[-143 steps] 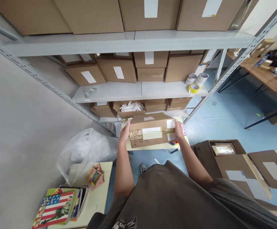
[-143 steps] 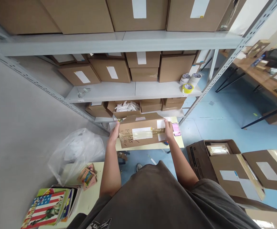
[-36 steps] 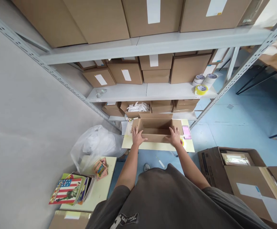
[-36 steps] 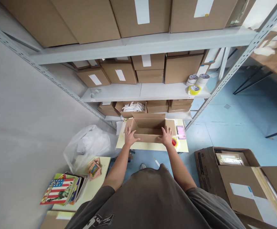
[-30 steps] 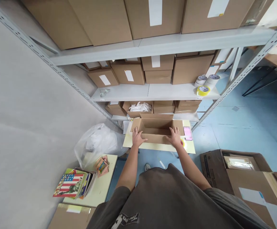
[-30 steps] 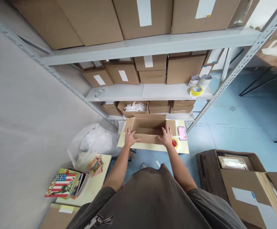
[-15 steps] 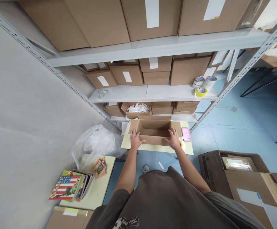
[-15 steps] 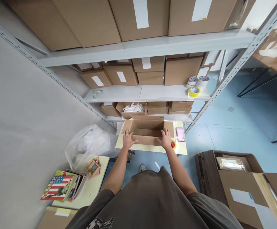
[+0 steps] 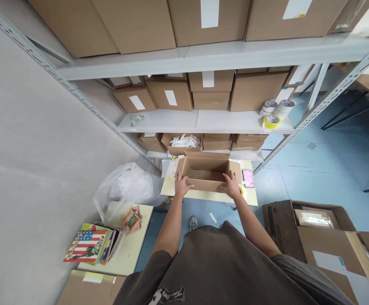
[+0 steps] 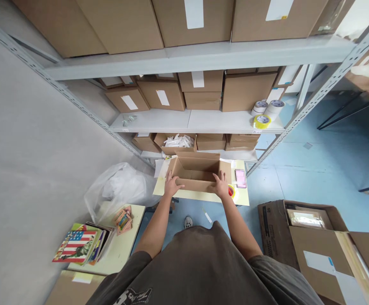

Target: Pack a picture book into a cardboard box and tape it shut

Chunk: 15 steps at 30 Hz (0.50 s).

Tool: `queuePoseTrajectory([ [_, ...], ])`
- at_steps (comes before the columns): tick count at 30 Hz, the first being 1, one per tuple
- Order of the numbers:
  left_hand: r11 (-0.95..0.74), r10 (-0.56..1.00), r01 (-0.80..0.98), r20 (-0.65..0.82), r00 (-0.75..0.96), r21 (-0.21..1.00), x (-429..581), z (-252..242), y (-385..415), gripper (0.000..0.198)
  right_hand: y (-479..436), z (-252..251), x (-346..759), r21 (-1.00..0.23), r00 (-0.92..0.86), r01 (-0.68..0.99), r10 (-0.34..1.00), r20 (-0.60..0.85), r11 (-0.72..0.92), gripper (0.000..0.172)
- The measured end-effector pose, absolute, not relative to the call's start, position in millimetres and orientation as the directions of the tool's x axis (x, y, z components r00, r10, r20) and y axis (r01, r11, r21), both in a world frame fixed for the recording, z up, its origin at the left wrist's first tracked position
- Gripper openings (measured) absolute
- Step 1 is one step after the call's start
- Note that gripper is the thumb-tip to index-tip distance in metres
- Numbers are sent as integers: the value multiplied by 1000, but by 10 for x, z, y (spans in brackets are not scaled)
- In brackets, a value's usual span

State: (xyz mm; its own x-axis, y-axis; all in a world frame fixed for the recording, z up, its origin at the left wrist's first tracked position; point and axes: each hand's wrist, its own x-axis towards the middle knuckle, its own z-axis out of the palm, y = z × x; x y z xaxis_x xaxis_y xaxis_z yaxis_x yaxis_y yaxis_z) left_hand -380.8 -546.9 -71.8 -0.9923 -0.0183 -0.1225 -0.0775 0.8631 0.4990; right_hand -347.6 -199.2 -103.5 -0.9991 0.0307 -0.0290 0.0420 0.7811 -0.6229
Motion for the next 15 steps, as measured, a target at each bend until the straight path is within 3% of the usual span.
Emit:
queuePoseTrajectory([
  [6, 840, -65, -74, -36, -997, 538, -3823, -712, -5376, 32, -1983, -1083, -3497, -609, -999, -17, 9, 39, 793, 27],
  [10, 829, -100, -59, 43, -994, 556, -3930, -620, -5349, 21, -1961, -1109, -3583, -629, -993, -6, 67, 93, 777, 15],
  [15, 832, -90, -26, 88, -992, 555, -4203, -459, -5372, 19, -1938, -1051, -3858, -654, -979, -38, 102, 175, 755, 11],
])
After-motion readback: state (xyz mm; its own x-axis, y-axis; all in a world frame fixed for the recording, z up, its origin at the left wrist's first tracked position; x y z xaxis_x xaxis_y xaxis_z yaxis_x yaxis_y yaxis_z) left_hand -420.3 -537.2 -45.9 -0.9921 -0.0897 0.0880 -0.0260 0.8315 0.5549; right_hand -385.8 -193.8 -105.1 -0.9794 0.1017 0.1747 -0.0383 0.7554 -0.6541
